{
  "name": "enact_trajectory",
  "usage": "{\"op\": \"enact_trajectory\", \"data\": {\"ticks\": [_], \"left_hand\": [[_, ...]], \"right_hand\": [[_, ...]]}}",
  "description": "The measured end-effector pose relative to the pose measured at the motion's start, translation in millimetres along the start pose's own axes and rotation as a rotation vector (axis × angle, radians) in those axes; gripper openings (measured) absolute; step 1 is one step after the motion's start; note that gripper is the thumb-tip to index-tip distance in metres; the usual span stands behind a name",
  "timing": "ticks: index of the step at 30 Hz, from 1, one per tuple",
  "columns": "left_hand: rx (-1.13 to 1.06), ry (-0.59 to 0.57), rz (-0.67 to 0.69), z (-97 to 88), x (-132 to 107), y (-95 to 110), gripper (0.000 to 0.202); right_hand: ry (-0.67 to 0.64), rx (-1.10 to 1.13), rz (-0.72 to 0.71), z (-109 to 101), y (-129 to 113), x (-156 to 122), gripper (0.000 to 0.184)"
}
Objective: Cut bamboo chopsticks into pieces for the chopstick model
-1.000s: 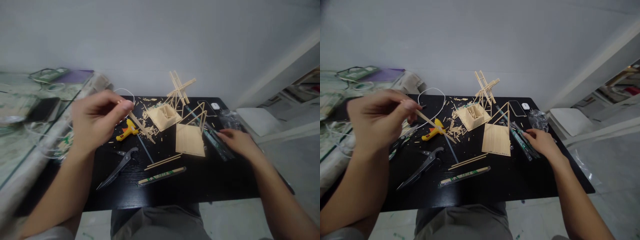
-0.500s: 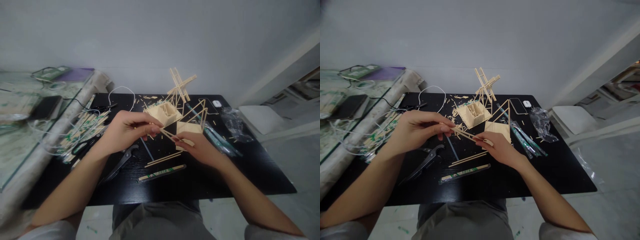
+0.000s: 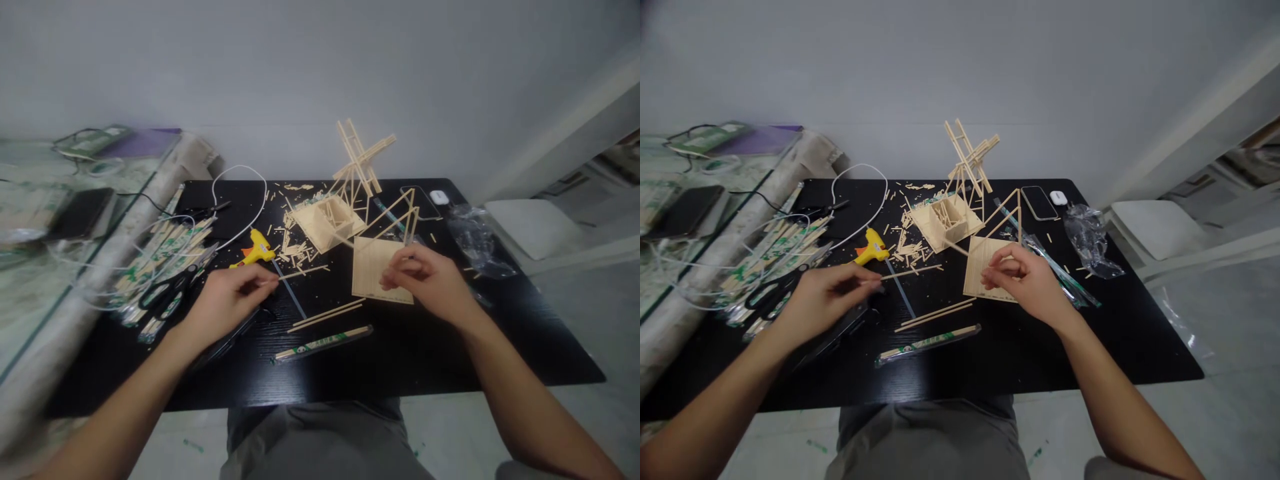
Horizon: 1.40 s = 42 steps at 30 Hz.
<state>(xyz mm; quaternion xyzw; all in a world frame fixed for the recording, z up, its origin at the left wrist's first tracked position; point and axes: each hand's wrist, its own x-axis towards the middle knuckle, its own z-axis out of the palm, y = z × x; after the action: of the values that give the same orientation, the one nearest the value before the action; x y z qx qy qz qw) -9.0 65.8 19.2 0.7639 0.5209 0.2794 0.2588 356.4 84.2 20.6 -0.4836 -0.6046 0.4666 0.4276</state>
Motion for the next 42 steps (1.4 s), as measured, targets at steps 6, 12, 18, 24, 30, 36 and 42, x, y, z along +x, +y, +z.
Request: {"op": "enact_trajectory", "data": {"ticks": [6,12,18,24,30,36,42], "left_hand": [[0.315,-0.127,0.035,28.2,-26.2,-21.3,0.023],[0.410,-0.074,0.105,24.5,-47.6,-26.7,0.033],[0.651,-0.095,0.094,-5.7,-85.2,-62.0,0.095],[0.682,-0.111,0.034,-9.4,-89.7,-70.4,0.086],[0.662,-0.197,0.002,-14.1,-84.3,-73.1,0.096],[0.708,-0.262,-0.083,-22.8,-81.1,-64.1,0.070],[0.779,-0.209,-0.187,-39.1,-81.4,-54.7,0.044]], "right_hand": [[0.077,0.036,-0.136,18.8,-25.8,19.1,0.029],[0.129,0.168,-0.339,40.2,-47.6,46.4,0.028],[0.046,0.340,-0.430,60.3,-64.6,52.6,0.031],[-0.032,0.193,-0.400,76.4,-74.5,51.1,0.032],[-0.036,0.214,-0.379,78.2,-74.0,53.6,0.024],[-0.085,0.188,-0.352,72.9,-72.9,51.3,0.016],[-0.100,0.138,-0.380,70.2,-72.2,52.6,0.016]]}}
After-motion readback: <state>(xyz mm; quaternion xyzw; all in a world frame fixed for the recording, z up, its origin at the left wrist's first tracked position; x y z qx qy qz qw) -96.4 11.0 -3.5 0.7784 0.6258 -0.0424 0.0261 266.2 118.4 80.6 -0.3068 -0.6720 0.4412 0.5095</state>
